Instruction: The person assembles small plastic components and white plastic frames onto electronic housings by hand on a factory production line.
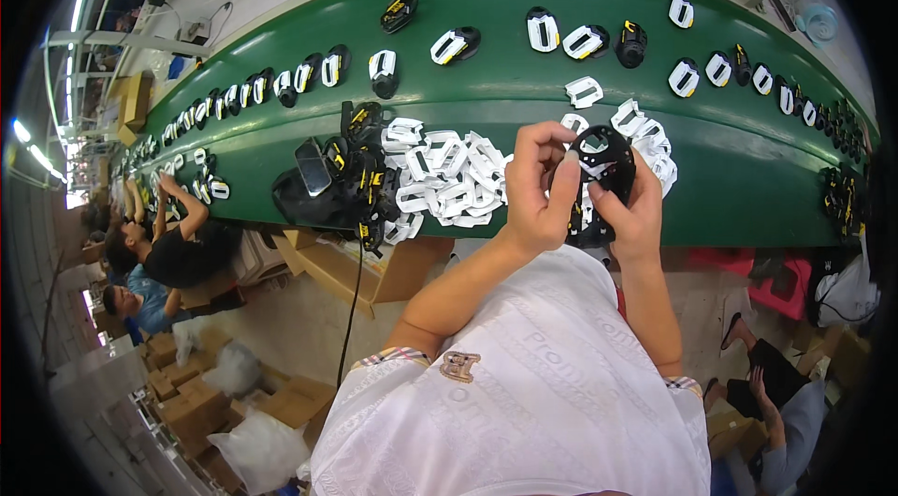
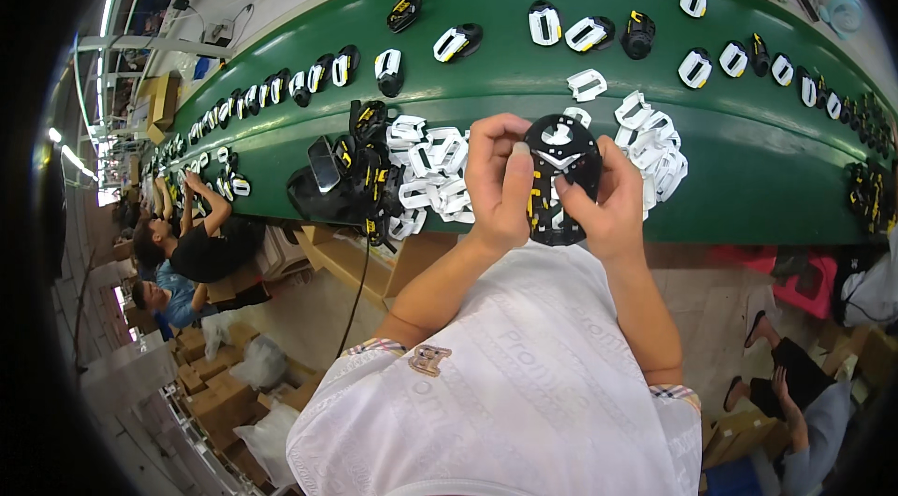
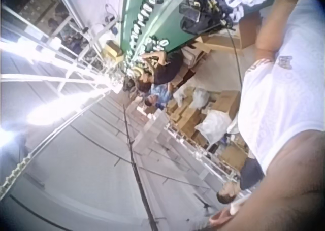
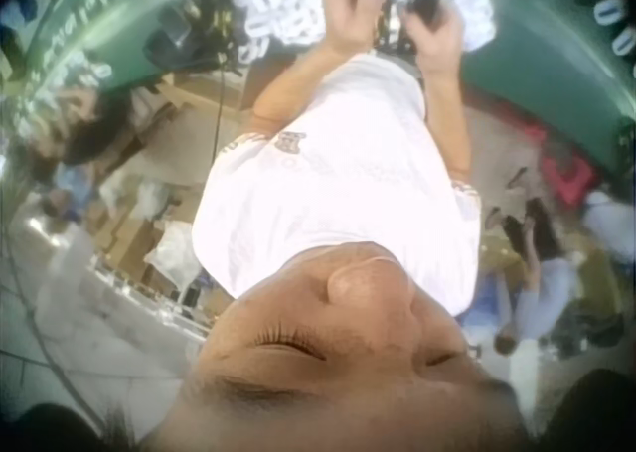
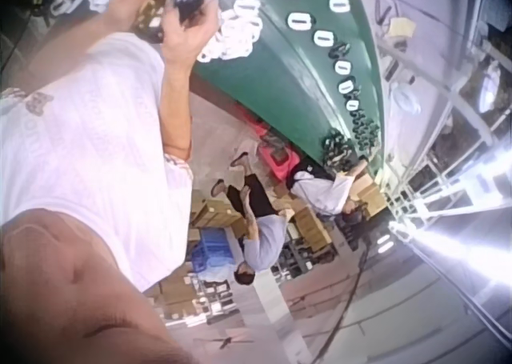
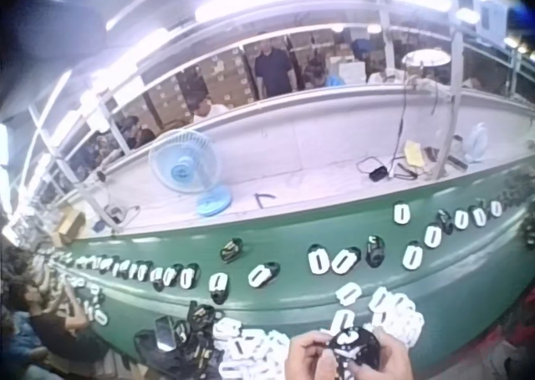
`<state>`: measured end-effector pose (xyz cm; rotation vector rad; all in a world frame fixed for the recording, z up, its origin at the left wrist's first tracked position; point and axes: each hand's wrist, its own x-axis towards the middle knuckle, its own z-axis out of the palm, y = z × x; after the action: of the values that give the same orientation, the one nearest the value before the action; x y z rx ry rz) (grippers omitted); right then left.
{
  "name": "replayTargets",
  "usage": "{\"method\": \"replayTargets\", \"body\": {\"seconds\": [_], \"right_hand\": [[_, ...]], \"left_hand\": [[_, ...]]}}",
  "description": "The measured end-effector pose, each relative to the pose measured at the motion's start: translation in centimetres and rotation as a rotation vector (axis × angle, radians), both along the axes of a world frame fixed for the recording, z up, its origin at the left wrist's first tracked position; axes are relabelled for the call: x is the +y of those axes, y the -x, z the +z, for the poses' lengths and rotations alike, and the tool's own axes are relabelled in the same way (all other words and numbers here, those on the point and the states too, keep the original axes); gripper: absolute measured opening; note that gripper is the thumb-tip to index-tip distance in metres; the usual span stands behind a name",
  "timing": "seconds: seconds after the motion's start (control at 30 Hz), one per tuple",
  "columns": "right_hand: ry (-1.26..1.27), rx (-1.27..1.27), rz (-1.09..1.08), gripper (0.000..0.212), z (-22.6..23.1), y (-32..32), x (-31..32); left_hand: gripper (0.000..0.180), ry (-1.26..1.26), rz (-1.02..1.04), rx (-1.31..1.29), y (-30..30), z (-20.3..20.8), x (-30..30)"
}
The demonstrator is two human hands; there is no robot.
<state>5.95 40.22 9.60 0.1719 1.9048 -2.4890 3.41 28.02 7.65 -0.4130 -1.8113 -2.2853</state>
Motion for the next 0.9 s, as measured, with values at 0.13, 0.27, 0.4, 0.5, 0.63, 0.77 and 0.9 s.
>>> {"method": "replayTargets", "body": {"seconds": [0.13, 0.27, 0.4, 0.5, 0.63, 0.77, 0.9], "right_hand": [[0.004, 0.014, -0.008, 0.019, -0.3, 0.0, 0.0], [0.009, 0.006, -0.047, 0.022, -0.5, 0.7, 0.2], [0.054, 0.0, -0.052, 0.023, -0.7, 1.1, -0.4], [0.1, -0.026, -0.072, 0.026, -0.8, 1.1, -0.4], [0.18, -0.077, -0.058, 0.031, -0.4, 1.0, -0.4], [0.107, -0.111, -0.041, 0.033, -0.1, 1.2, -0.4], [0.067, -0.067, -0.034, 0.035, -0.2, 0.8, -0.6]], "left_hand": [[0.023, 0.024, -0.055, -0.02, 0.0, 0.1, 0.0], [0.025, -0.108, -0.028, -0.17, 1.0, 0.6, 0.7], [0.024, -0.3, -0.034, -0.32, 1.7, 0.9, 0.7], [0.022, -0.489, -0.091, -0.442, 2.1, 1.1, 0.9], [0.022, -0.574, -0.212, -0.481, 1.9, 1.0, 0.8], [0.024, -0.446, -0.142, -0.374, 2.2, 0.9, 0.6], [0.024, -0.58, -0.193, -0.461, 2.1, 1.5, 0.5]]}}
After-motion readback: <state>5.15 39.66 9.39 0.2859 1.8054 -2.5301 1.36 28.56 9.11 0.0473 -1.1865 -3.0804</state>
